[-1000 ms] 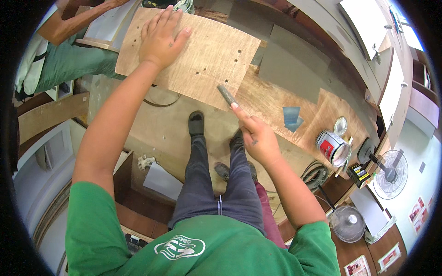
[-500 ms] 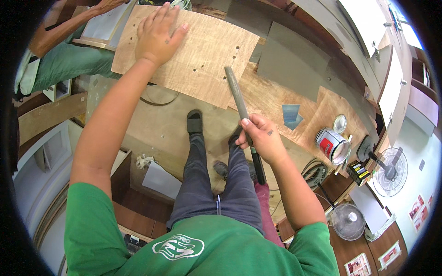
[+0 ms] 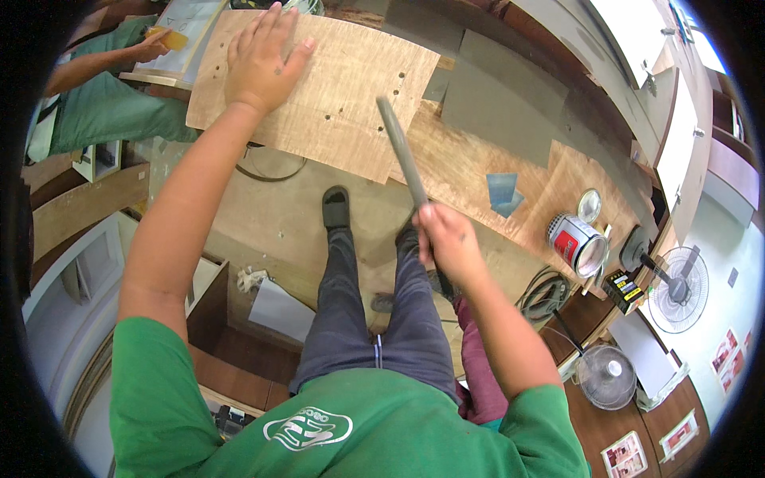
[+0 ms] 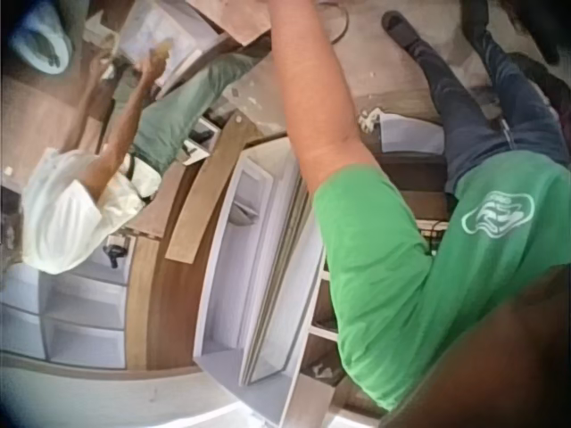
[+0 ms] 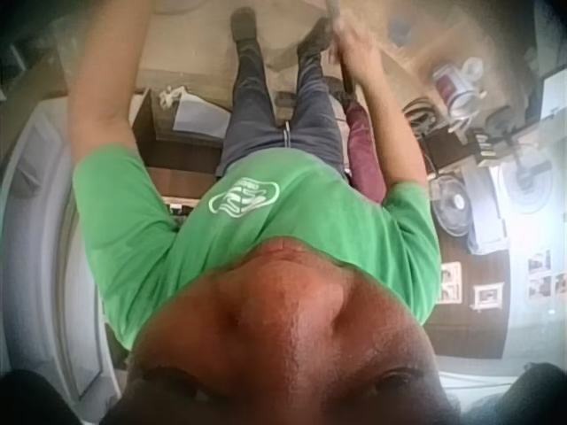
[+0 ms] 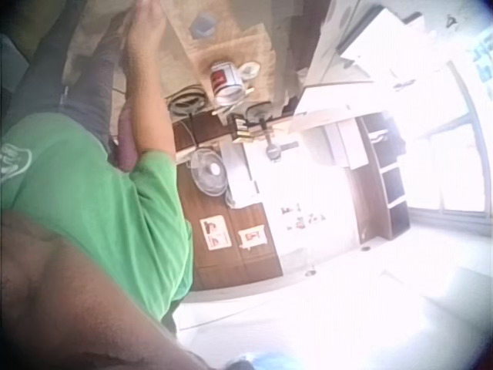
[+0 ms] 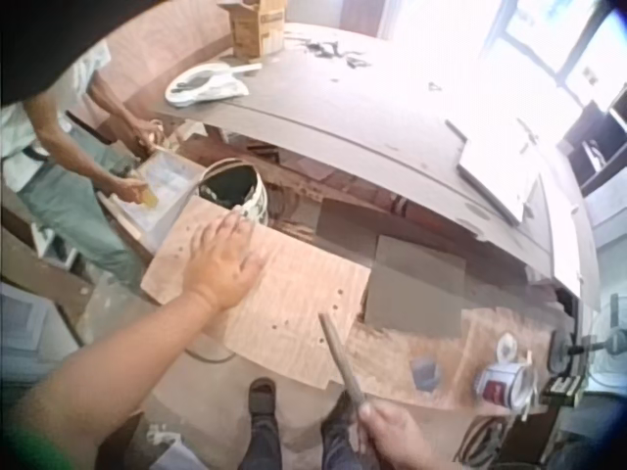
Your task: The person uses a file to smooth the edges of a piece of wood, then applies wood filler to two metal plates using a tube and a putty knife.
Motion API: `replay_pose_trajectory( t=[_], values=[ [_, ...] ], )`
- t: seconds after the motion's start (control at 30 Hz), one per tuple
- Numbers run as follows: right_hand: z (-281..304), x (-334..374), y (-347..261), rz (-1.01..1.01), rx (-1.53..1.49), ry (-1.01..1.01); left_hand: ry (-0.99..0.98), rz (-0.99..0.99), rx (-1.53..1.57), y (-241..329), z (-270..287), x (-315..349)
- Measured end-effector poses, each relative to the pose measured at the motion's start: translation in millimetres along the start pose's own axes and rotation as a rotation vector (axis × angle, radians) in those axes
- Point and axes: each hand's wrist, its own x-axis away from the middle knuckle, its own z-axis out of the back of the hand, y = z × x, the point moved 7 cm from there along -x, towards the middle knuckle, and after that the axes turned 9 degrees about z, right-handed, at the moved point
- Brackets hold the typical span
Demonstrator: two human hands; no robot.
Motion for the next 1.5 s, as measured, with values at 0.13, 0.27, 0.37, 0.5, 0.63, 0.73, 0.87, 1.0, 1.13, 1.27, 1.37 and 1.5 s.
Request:
replay_pose_trajectory(
  t=[0.13, 0.27, 0.37, 0.5, 0.63, 0.73, 0.87, 1.0, 1.13, 1.27, 1.37, 1.5],
  values=[
    [-2.4, -40.1, -33.5, 0.038, -0.152, 0.034, -0.007, -0.005, 0.026, 5.7, 3.2, -2.1],
    [-6.0, 18.7, 14.3, 0.004, 0.012, -0.037, -0.031, 0.018, 0.017, -1.9, 2.2, -0.9],
    [0.0, 43.1, 27.3, -0.122, -0.035, -0.010, -0.008, 0.007, -0.040, -5.1, 0.4, 0.8],
    [-13.9, 3.7, -7.1, -0.112, -0.029, -0.078, 0.030, -0.066, -0.019, 4.0, -0.4, -2.0],
    [-12.7, 5.8, 9.7, -0.133, 0.014, -0.062, -0.007, -0.035, -0.012, -1.0, -4.4, -1.9],
    [-10.3, 23.7, 14.8, -0.192, 0.139, -0.042, -0.024, -0.005, -0.028, -3.7, -5.1, 0.3],
    [-15.2, -11.8, -16.7, -0.047, 0.191, -0.040, 0.015, -0.062, -0.005, 8.8, -1.3, -2.6],
    [-13.0, 11.8, -0.8, -0.176, 0.175, 0.008, -0.010, -0.036, 0.002, 2.0, -0.1, -1.4],
    [-11.5, 14.7, -5.4, -0.163, 0.210, 0.018, 0.028, -0.052, 0.009, 3.8, 1.5, -0.2],
    [-18.1, 0.0, -16.1, -0.107, 0.176, 0.013, 0.017, -0.057, 0.029, 2.9, 0.6, -1.4],
    [-12.7, 13.9, 0.4, -0.195, 0.168, 0.002, 0.000, -0.042, 0.027, -3.5, -1.7, 0.5],
    [-16.5, 0.5, -11.5, -0.144, 0.214, 0.022, 0.041, -0.065, 0.034, 3.2, 0.6, -1.4]
  ],
)
